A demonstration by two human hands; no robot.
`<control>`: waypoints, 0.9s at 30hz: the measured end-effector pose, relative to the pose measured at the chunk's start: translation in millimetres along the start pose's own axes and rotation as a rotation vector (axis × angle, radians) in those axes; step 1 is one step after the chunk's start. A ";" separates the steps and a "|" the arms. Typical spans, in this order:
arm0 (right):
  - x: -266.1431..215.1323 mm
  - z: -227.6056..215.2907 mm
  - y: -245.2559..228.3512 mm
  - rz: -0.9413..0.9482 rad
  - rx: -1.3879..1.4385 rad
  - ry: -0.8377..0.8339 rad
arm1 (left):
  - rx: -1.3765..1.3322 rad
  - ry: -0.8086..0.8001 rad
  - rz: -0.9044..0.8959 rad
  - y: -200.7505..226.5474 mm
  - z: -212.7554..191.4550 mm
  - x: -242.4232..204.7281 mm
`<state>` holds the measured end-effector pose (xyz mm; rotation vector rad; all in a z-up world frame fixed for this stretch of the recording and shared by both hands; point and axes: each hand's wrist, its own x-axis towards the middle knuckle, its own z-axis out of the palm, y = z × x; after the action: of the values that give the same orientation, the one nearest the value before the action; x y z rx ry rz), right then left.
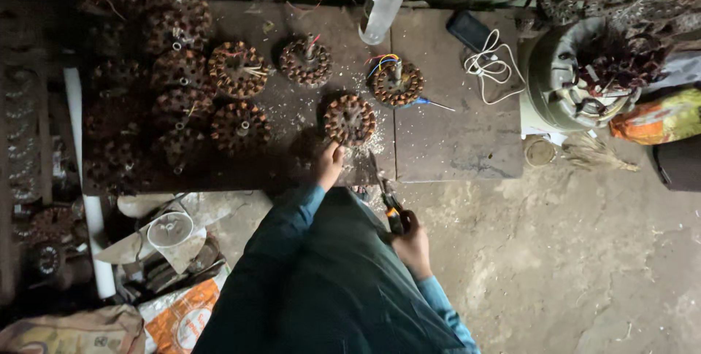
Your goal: The person uses pliers to trim small protrusions from circular motor stator components on a workbench. The person repeatedly picks up a component, trims it, and places it back down, working through several units.
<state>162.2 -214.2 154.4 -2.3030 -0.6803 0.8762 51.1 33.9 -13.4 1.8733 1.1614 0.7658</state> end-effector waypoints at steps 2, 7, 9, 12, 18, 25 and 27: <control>-14.2 -11.1 -13.1 -0.167 0.013 0.105 | 0.007 0.019 0.045 -13.8 4.5 -7.5; 26.2 20.0 -54.6 -0.038 -0.271 -0.028 | 0.052 -0.027 0.001 -40.0 -1.3 -56.3; 41.2 44.3 -58.8 -0.056 -0.179 -0.025 | 0.117 -0.133 -0.049 -50.0 -18.6 -80.7; 59.0 57.8 -40.4 -0.080 -0.187 0.003 | 0.174 -0.367 -0.162 -58.8 -51.5 -130.4; 76.7 67.5 30.3 -0.224 0.405 -0.200 | 0.344 0.127 -0.009 -33.6 -98.8 -162.0; 23.9 33.1 97.9 0.037 0.539 -0.275 | 0.389 0.022 0.112 81.0 -75.9 -70.1; 14.6 27.4 102.8 0.052 0.560 -0.256 | 0.353 0.030 0.188 96.6 -69.8 -48.1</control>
<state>177.9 -268.4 63.0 -1.7324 -0.4079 1.2210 18.1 -15.0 100.7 2.2961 1.2111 0.7278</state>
